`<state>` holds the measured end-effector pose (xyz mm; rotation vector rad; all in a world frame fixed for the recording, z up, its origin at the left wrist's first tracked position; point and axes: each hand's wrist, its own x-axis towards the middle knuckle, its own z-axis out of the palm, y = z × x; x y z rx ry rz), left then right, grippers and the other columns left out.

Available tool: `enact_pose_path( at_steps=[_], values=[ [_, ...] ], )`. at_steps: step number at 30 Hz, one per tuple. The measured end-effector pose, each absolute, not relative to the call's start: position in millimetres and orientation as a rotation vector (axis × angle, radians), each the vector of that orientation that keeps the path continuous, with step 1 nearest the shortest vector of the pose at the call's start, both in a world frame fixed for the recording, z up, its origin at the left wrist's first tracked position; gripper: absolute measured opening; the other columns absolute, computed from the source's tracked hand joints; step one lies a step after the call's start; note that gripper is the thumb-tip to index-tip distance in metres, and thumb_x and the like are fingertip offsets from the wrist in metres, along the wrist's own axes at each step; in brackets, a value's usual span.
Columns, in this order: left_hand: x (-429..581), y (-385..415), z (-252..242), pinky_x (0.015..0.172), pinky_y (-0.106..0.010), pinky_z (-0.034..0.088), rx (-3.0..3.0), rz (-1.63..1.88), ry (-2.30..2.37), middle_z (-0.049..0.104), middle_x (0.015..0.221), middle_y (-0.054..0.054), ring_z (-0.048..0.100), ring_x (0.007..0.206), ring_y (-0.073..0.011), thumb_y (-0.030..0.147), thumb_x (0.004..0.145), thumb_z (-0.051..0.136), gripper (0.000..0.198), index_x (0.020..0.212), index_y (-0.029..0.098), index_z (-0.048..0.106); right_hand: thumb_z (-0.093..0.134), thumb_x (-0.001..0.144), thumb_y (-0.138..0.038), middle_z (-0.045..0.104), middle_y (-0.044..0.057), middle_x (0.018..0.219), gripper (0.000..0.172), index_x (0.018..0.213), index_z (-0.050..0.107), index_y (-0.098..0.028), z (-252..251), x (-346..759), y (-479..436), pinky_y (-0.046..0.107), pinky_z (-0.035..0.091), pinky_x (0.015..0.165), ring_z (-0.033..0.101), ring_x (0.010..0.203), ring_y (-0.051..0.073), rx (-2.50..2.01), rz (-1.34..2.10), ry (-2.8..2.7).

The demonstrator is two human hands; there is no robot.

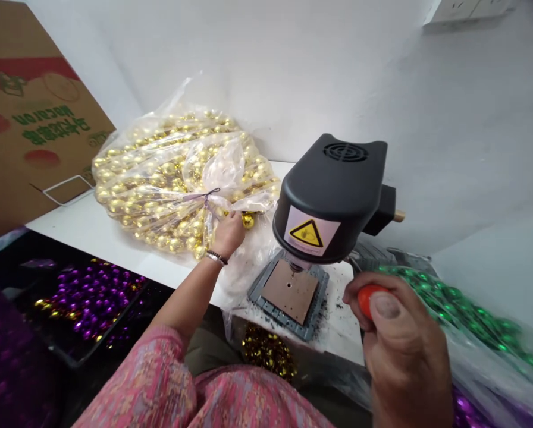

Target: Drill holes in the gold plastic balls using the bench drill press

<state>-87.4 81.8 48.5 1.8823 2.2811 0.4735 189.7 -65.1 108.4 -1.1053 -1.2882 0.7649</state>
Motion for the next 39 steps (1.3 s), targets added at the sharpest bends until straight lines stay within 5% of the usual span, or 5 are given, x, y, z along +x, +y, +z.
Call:
enact_pose_path(
  at_steps=[8,14,22,34,39],
  values=[
    [-100,110,52,0.097,-0.05,0.047,1.762,0.296,2.375,0.058,0.135,-0.028,0.06,0.122,-0.0403,0.017,0.085,0.06,0.045,0.129,0.009,0.06,0.055,0.087,-0.047,0.06,0.001,0.069,0.027,0.084,0.065,-0.022,104,193,-59,0.028,0.034,0.047,0.046,0.055,0.012,-1.08,0.739,-1.308],
    [-107,64,56,0.089,-0.034,0.05,1.926,0.578,1.893,0.07,0.116,-0.011,0.067,0.105,-0.0247,0.031,0.081,0.066,0.059,0.137,0.019,0.054,0.058,0.085,-0.049,0.056,-0.001,0.066,0.029,0.081,0.063,-0.021,102,180,-51,0.027,0.038,0.053,0.046,0.057,0.01,-1.025,0.731,-1.182],
    [-93,-41,30,0.062,-0.021,0.042,1.035,1.031,0.863,0.061,0.101,-0.003,0.066,0.083,-0.0151,0.037,0.063,0.072,0.07,0.128,0.029,0.046,0.056,0.08,-0.046,0.049,-0.005,0.062,0.026,0.07,0.056,-0.021,112,159,-45,0.026,0.036,0.049,0.033,0.046,0.006,-0.924,0.688,-1.012],
    [-73,-49,3,0.076,-0.026,0.047,1.373,0.976,1.316,0.06,0.096,-0.001,0.057,0.084,-0.0133,0.035,0.064,0.077,0.061,0.116,0.018,0.049,0.053,0.084,-0.047,0.04,-0.007,0.061,0.029,0.071,0.05,-0.02,112,158,-41,0.025,0.038,0.048,0.029,0.044,0.004,-0.874,0.675,-1.062],
    [-73,-44,8,0.067,-0.025,0.046,1.357,0.871,1.186,0.064,0.094,-0.002,0.059,0.081,-0.0136,0.034,0.076,0.065,0.056,0.124,0.019,0.042,0.049,0.085,-0.053,0.04,-0.006,0.06,0.035,0.071,0.049,-0.021,112,158,-40,0.023,0.037,0.047,0.031,0.045,0.004,-0.91,0.627,-1.108]
  ],
)
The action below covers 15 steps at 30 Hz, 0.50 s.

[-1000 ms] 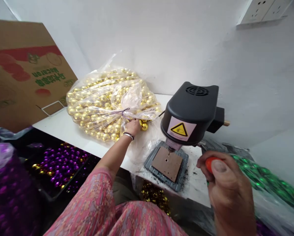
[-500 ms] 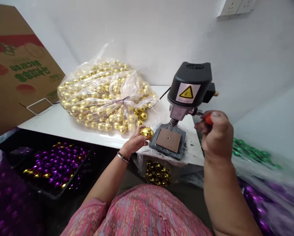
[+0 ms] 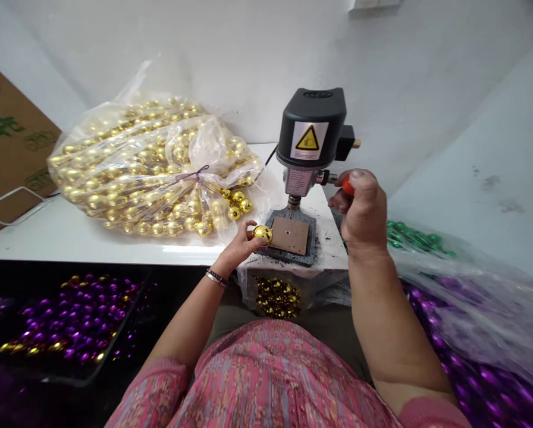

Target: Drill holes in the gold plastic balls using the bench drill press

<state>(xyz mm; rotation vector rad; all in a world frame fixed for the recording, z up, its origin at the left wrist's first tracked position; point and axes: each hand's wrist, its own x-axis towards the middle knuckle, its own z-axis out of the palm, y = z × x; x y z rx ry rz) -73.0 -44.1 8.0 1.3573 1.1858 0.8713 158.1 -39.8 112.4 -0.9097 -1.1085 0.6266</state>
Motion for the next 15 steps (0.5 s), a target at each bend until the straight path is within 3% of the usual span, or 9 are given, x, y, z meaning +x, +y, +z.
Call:
enact_pose_path(
  at_steps=[6,15],
  values=[
    [-59,-28,5,0.059,-0.022,0.043,1.357,0.831,1.118,0.067,0.108,-0.007,0.062,0.081,-0.0136,0.039,0.08,0.062,0.048,0.122,0.018,0.051,0.048,0.084,-0.063,0.035,-0.006,0.059,0.042,0.072,0.046,-0.023,112,158,-36,0.023,0.039,0.046,0.032,0.045,0.005,-0.903,0.6,-1.15],
    [-41,8,0,0.083,-0.03,0.051,1.807,0.667,1.348,0.071,0.107,-0.007,0.064,0.091,-0.0184,0.043,0.08,0.067,0.056,0.128,0.015,0.06,0.049,0.085,-0.066,0.042,-0.005,0.063,0.045,0.076,0.051,-0.022,108,162,-40,0.024,0.04,0.051,0.037,0.05,0.005,-0.9,0.605,-1.195]
  ],
)
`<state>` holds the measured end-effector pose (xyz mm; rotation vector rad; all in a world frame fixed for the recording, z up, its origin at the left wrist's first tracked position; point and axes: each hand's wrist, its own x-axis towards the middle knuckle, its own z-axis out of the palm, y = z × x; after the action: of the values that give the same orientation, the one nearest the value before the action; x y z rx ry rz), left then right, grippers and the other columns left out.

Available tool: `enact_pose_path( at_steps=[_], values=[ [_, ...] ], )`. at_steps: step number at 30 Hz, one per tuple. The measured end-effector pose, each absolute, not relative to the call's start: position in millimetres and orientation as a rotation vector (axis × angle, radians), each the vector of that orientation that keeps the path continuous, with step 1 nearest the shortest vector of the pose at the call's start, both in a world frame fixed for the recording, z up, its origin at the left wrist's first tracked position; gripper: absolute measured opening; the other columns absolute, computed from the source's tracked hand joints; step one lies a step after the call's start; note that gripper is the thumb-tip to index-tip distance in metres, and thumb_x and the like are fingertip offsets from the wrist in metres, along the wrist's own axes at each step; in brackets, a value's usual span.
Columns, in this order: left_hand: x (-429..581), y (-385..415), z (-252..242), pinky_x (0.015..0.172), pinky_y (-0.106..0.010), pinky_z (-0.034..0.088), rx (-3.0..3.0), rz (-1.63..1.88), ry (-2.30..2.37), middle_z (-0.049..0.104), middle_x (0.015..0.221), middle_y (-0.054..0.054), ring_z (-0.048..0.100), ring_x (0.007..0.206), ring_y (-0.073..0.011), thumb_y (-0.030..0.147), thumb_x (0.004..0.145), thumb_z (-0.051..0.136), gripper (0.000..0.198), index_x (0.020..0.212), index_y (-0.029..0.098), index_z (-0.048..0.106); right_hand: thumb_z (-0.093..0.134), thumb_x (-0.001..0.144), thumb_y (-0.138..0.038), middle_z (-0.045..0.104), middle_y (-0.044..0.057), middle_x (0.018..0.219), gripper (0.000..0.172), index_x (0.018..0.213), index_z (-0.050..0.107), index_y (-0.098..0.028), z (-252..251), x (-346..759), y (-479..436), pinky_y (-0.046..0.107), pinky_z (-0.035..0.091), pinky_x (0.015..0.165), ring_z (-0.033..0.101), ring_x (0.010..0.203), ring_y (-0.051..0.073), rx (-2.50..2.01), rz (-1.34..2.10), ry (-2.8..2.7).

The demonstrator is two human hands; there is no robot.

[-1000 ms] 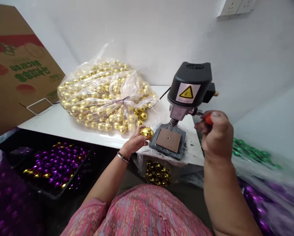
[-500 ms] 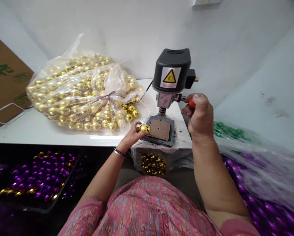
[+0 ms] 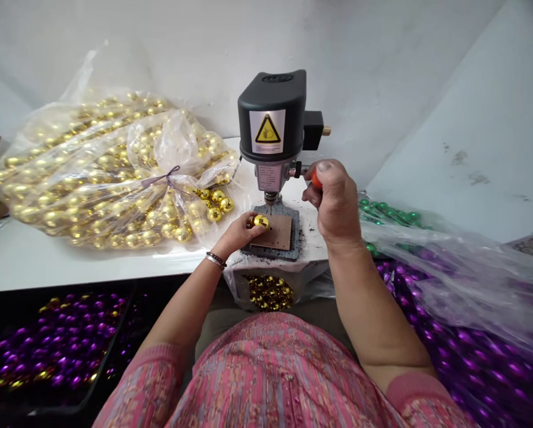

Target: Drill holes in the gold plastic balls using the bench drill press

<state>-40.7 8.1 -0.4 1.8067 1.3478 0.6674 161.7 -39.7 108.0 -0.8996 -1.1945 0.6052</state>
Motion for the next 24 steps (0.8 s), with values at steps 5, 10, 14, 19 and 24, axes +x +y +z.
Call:
enact_pose_path(
  at_steps=[5,10,14,19,24],
  values=[
    [-34,16,8,0.083,-0.029,0.051,1.958,0.571,1.359,0.073,0.103,-0.005,0.064,0.089,-0.0186,0.043,0.08,0.067,0.054,0.127,0.016,0.063,0.046,0.088,-0.066,0.045,-0.004,0.066,0.047,0.078,0.054,-0.021,105,163,-41,0.024,0.041,0.056,0.042,0.055,0.006,-0.909,0.577,-1.22],
    [-27,18,20,0.078,-0.027,0.049,2.038,0.464,1.342,0.072,0.094,-0.002,0.063,0.081,-0.0169,0.041,0.079,0.068,0.053,0.126,0.018,0.066,0.049,0.088,-0.064,0.047,-0.003,0.07,0.045,0.079,0.057,-0.021,106,163,-43,0.023,0.039,0.056,0.043,0.056,0.005,-0.905,0.594,-1.201],
    [-17,20,27,0.071,-0.024,0.046,2.154,0.408,1.332,0.069,0.082,0.0,0.058,0.072,-0.014,0.034,0.077,0.07,0.041,0.114,0.017,0.071,0.051,0.088,-0.061,0.047,-0.003,0.068,0.042,0.079,0.058,-0.021,106,162,-45,0.023,0.039,0.056,0.042,0.056,0.005,-0.864,0.635,-1.179],
    [-7,25,24,0.073,-0.023,0.048,2.065,0.381,1.322,0.073,0.09,0.0,0.061,0.077,-0.0139,0.029,0.072,0.075,0.052,0.122,0.018,0.07,0.053,0.089,-0.057,0.048,-0.004,0.067,0.038,0.078,0.058,-0.021,109,163,-50,0.022,0.038,0.055,0.043,0.056,0.005,-0.842,0.684,-1.169],
    [-7,22,12,0.086,-0.029,0.051,1.845,0.472,1.326,0.075,0.109,-0.008,0.067,0.093,-0.019,0.031,0.071,0.078,0.074,0.14,0.012,0.058,0.052,0.091,-0.049,0.041,-0.005,0.057,0.035,0.071,0.056,-0.02,111,169,-55,0.023,0.034,0.052,0.041,0.053,0.006,-0.929,0.679,-1.241]
  ],
)
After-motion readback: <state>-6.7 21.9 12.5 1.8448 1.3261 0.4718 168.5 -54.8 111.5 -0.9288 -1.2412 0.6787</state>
